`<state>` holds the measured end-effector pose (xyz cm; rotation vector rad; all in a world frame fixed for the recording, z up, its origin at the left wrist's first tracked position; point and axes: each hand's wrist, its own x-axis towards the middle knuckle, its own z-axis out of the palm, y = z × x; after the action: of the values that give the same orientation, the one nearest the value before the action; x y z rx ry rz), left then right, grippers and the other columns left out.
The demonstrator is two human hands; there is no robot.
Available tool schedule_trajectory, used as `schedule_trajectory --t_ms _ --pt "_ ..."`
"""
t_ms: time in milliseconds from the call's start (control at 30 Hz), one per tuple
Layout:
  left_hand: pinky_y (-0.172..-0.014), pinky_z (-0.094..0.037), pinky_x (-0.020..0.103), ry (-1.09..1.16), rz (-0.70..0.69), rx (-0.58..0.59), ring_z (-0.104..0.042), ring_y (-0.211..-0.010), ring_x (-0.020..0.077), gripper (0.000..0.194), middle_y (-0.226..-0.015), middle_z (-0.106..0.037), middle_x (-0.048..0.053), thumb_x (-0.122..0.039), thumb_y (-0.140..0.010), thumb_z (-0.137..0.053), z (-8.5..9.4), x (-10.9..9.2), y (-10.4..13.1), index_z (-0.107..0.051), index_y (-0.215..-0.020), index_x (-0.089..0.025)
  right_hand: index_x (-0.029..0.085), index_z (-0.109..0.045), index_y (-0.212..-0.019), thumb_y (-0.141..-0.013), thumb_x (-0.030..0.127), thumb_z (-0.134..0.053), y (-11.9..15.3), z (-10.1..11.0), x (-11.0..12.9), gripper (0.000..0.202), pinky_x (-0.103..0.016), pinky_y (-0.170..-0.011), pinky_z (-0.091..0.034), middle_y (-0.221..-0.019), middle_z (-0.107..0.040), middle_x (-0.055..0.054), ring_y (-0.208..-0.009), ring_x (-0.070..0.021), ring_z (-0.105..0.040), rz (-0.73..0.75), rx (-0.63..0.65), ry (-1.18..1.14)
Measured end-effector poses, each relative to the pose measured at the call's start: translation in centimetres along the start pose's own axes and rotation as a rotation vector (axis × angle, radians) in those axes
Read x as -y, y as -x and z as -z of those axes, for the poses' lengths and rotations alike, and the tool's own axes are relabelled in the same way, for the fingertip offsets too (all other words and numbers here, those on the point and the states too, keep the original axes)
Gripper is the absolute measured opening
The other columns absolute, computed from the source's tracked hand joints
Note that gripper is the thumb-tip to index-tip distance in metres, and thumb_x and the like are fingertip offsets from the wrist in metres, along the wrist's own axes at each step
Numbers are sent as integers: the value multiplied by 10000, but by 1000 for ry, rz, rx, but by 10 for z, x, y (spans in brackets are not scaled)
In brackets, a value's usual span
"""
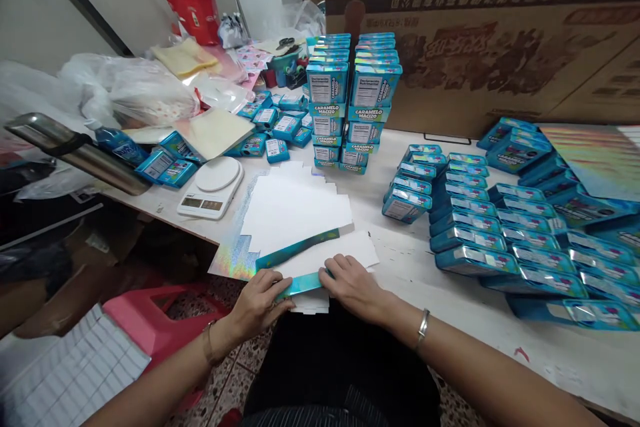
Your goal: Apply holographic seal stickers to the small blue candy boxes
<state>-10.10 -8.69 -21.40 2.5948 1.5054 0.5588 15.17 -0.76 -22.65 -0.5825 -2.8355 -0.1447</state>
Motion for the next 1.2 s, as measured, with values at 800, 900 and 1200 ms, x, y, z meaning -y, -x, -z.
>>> schedule_trajectory --t_ms 800,900,1200 --pt "-854 -524 331 299 214 441 -634 -975 223 286 -1079 -652 94 -276 -909 -639 36 7 -31 -592 -1169 -166 183 -591 -917 -960 191 -550 -15 5 -4 61 -338 -717 -307 -917 -627 -82 -833 -225 -525 -73 322 -156" --pt "-975 -499 411 162 325 186 -568 -1163 272 522 -1258 -574 153 -262 -914 -609 52 21 -42 -423 -1389 -153 187 -593 -930 -943 427 -627 -23 21 -3 243 -332 -704 -323 -917 -628 -80 -817 -228 -527 -72 316 -219" --pt "-778 -548 379 -264 275 722 -672 -894 256 399 -1086 -620 168 32 -883 -327 42 24 -72 -575 -1164 -104 177 -614 -1050 -992 121 -449 -103 12 -37 184 -341 -731 -334 -1024 -650 -128 -948 -249 -542 -151 302 -23"
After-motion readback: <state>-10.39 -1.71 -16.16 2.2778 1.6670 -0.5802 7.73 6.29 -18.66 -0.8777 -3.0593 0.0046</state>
